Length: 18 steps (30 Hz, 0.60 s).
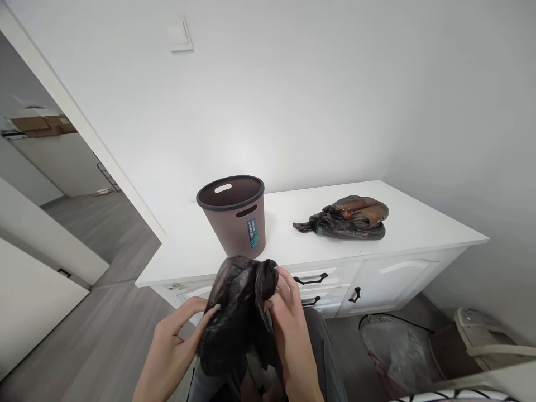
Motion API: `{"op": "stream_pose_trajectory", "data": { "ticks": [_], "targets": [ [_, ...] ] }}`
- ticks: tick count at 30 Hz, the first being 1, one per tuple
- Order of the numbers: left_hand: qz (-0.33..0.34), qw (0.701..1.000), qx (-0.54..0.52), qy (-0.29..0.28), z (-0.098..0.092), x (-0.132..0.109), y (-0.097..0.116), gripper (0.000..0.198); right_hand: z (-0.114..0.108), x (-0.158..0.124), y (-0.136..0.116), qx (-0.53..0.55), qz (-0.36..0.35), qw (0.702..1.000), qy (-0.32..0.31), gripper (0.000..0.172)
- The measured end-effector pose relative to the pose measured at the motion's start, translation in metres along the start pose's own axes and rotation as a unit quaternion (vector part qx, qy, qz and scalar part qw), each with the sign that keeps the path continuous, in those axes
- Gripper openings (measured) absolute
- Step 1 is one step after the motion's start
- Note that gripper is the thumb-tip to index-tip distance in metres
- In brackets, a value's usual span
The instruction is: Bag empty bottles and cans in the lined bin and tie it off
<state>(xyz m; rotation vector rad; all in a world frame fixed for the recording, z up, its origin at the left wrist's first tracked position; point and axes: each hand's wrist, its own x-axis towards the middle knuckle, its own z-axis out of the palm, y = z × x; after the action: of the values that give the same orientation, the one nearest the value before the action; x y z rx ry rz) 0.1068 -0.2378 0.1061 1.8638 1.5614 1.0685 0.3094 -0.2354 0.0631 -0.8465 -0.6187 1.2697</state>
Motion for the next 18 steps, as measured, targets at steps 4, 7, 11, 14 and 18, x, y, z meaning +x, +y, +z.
{"op": "stream_pose_trajectory", "data": {
  "ticks": [4, 7, 11, 14, 18],
  "targets": [
    [-0.016, 0.999, -0.018, 0.037, -0.007, 0.008, 0.012, 0.034, 0.001, 0.008, -0.003, -0.100, -0.001, 0.995, -0.011, 0.087],
    [-0.022, 0.997, -0.039, 0.058, -0.012, 0.014, 0.010, 0.037, -0.001, 0.015, -0.005, -0.172, 0.023, 0.985, 0.005, 0.070],
    [-0.038, 0.996, -0.077, 0.037, -0.027, 0.023, -0.004, 0.040, -0.008, 0.024, -0.010, -0.181, 0.024, 0.980, 0.076, 0.063],
    [-0.073, 0.993, -0.090, 0.033, -0.041, 0.033, -0.014, 0.047, -0.008, 0.028, -0.012, -0.130, 0.031, 0.985, 0.107, 0.061],
    [-0.151, 0.965, -0.122, 0.176, -0.052, 0.044, -0.022, 0.059, 0.000, 0.032, -0.011, -0.056, 0.048, 0.990, 0.121, 0.053]
  ]
}}
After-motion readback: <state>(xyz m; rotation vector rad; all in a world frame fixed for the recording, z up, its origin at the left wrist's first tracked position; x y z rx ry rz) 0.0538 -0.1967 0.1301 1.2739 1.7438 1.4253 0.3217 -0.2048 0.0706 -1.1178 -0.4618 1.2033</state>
